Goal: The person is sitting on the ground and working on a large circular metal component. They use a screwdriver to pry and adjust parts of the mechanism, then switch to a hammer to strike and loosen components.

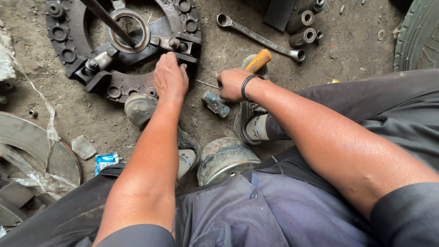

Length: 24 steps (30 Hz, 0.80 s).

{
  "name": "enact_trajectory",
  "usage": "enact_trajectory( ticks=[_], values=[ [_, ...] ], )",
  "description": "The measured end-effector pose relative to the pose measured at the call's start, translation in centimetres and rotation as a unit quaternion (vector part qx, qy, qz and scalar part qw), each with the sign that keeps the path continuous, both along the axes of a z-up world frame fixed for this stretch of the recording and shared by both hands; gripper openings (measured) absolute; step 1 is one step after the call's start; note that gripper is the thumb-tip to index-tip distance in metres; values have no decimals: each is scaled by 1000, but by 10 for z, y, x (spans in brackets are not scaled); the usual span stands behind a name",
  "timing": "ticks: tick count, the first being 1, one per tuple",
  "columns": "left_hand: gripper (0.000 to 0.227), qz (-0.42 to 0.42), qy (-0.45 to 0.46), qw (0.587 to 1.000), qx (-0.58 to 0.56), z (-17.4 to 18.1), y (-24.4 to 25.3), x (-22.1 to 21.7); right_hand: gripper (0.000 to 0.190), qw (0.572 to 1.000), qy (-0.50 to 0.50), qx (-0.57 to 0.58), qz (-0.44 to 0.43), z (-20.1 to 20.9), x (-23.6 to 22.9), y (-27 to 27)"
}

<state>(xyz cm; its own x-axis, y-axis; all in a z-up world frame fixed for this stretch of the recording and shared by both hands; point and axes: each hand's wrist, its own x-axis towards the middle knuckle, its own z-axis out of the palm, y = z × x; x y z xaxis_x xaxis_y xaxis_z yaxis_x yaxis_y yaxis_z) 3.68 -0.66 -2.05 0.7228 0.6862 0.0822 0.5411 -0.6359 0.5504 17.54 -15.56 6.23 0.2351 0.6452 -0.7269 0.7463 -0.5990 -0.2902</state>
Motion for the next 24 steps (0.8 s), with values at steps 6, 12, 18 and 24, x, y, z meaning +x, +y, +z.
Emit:
enact_trajectory(
  ticks=[6,12,18,24],
  values=[
    [16,222,-30,920,-322,-19,-6,20,33,1000,12,6,-16,1,5,-4],
    [8,254,-69,833,-486,-19,4,27,33,999,13,9,-37,8,0,-1],
    [8,284,-74,829,-476,-17,1,31,33,1000,13,18,-12,5,-3,-1],
    [6,303,-162,748,-568,-41,3,28,33,999,21,-2,-28,4,-3,3]
  ],
)
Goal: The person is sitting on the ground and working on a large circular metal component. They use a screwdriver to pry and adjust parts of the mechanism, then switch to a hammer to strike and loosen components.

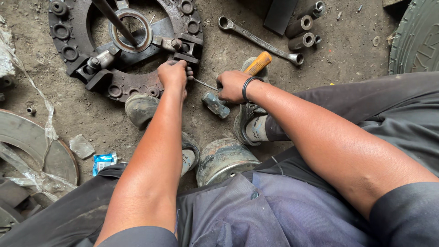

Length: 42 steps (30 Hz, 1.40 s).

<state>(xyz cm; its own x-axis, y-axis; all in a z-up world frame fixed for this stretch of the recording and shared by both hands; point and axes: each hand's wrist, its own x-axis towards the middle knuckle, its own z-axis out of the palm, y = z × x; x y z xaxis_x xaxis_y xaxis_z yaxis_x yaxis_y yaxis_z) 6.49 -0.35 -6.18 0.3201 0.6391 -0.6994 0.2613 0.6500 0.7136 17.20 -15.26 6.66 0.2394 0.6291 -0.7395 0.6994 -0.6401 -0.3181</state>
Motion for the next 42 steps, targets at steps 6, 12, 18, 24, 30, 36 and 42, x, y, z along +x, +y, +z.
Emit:
enact_trajectory(
  ticks=[6,12,18,24,30,36,42],
  values=[
    [8,-25,6,998,-50,1,14,-1,33,1000,-2,-3,-2,-2,1,1],
    [13,-21,77,997,-3,19,6,7,33,1000,-1,-2,9,-4,0,2],
    [14,-13,138,988,70,33,-5,8,35,1000,5,-21,11,-1,2,6],
    [13,-64,182,948,253,19,-14,0,34,1000,0,-16,10,2,2,7],
    [10,-134,160,877,432,23,-26,-11,35,1000,-2,-8,8,-1,0,7],
    [12,-267,164,828,464,34,-35,-23,36,1000,-6,9,15,-7,1,5],
    [23,-261,194,819,472,42,-31,-34,35,1000,-7,10,14,-11,0,2]
  ],
)
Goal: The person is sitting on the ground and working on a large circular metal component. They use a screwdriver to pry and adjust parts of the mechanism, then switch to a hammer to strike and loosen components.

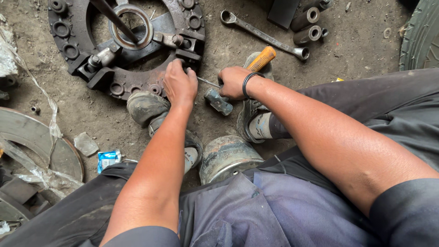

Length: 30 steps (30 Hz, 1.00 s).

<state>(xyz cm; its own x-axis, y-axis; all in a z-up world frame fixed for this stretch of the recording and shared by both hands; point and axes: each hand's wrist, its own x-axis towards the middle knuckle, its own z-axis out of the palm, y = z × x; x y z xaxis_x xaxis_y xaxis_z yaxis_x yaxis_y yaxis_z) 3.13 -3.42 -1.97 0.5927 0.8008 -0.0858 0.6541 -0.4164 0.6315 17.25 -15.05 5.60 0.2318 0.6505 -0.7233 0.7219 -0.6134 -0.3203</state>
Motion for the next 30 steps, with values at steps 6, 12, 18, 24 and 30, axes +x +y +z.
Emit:
enact_trajectory(
  ticks=[6,12,18,24,30],
  values=[
    [28,13,-4,998,-54,3,0,8,36,999,26,7,-23,-9,6,-3],
    [29,1,5,998,-61,2,4,8,39,999,38,-13,-9,-23,8,-7],
    [31,10,7,997,-77,-5,6,10,36,987,130,-31,-92,-40,-4,-5],
    [27,-1,-28,997,-70,-15,13,9,33,975,182,-11,-127,-64,-20,-7],
    [23,-2,-26,996,-89,-11,19,7,25,941,252,26,-227,-89,-39,-11]
  ],
)
